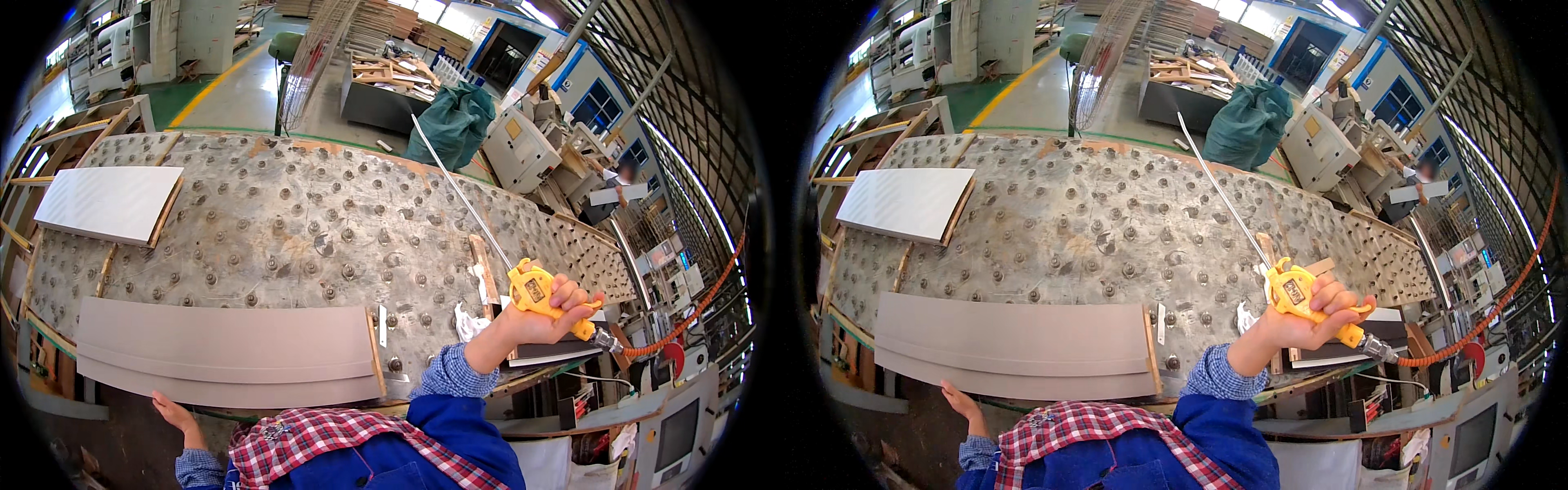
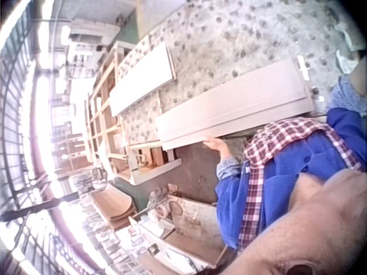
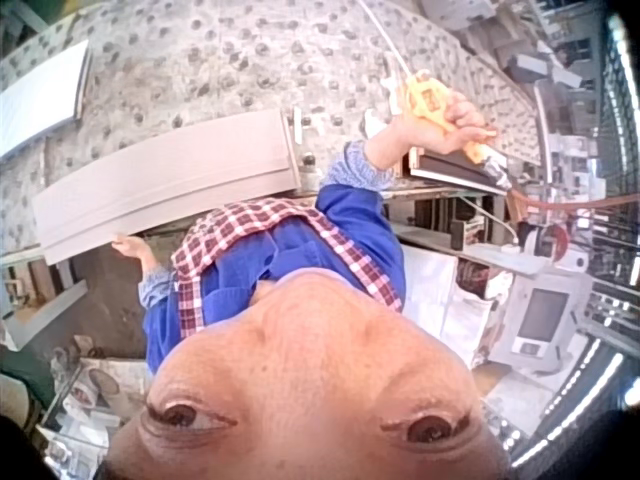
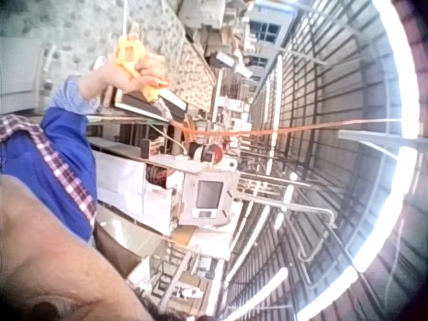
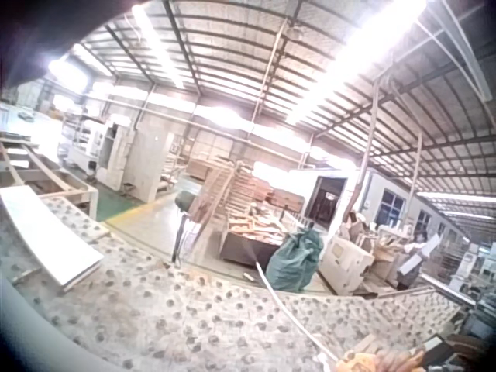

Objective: The person applies a thin strip of edge banding to the edge of a rectangular panel using a utility knife to trim the excess material. They then use a yellow hot air gun to heat the applied strip along the edge, likely to activate the adhesive and ensure a smooth finish.

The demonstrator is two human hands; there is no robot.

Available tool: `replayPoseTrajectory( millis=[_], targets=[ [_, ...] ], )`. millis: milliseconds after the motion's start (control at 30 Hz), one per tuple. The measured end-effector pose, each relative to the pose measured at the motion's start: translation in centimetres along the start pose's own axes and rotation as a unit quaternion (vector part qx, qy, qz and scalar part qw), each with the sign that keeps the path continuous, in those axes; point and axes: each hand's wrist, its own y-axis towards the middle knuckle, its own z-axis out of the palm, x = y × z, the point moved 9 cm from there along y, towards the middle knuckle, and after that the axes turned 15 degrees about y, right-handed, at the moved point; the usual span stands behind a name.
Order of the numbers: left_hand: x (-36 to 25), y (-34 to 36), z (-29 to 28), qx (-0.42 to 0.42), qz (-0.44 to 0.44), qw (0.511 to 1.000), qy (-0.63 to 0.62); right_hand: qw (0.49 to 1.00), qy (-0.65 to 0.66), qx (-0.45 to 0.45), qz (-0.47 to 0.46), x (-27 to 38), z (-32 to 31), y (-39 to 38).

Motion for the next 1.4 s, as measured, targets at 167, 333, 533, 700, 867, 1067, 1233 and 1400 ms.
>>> replayPoseTrajectory(
  millis=[167, 333, 533, 700, 867, 1067, 1233, 1400],
  targets=[
    [0.0, -0.2, 0.1, 0.014, -0.01, 1.0, 0.005, 1.0, -0.008, 0.021, -0.007, 0.1, 0.7, 0.0],
    [0.1, -0.1, 0.0, -0.002, -0.008, 1.0, -0.001, 0.998, -0.02, 0.055, 0.016, 0.0, 0.9, -0.1],
    [-0.1, 0.0, 0.1, 0.002, 0.021, 1.0, -0.016, 0.997, -0.036, 0.063, 0.037, -0.2, 0.5, -0.2],
    [-0.3, 0.0, -0.1, -0.002, 0.022, 1.0, -0.002, 0.996, -0.057, 0.046, 0.049, -0.5, 0.3, -0.2],
    [-0.5, -0.2, -0.1, -0.006, 0.019, 1.0, -0.004, 0.993, -0.073, 0.047, 0.077, -1.2, 0.2, -0.3],
    [-0.6, -0.1, -0.2, -0.002, 0.021, 1.0, -0.002, 0.99, -0.085, 0.05, 0.098, -1.7, 0.0, -0.5],
    [-0.4, -0.1, -0.2, -0.002, 0.015, 1.0, 0.004, 0.99, -0.086, 0.051, 0.098, -1.8, 0.0, -0.5],
    [0.1, 0.2, 0.1, 0.013, 0.004, 1.0, 0.003, 0.989, -0.11, 0.056, 0.085, -1.8, 0.0, -0.7]
  ],
)
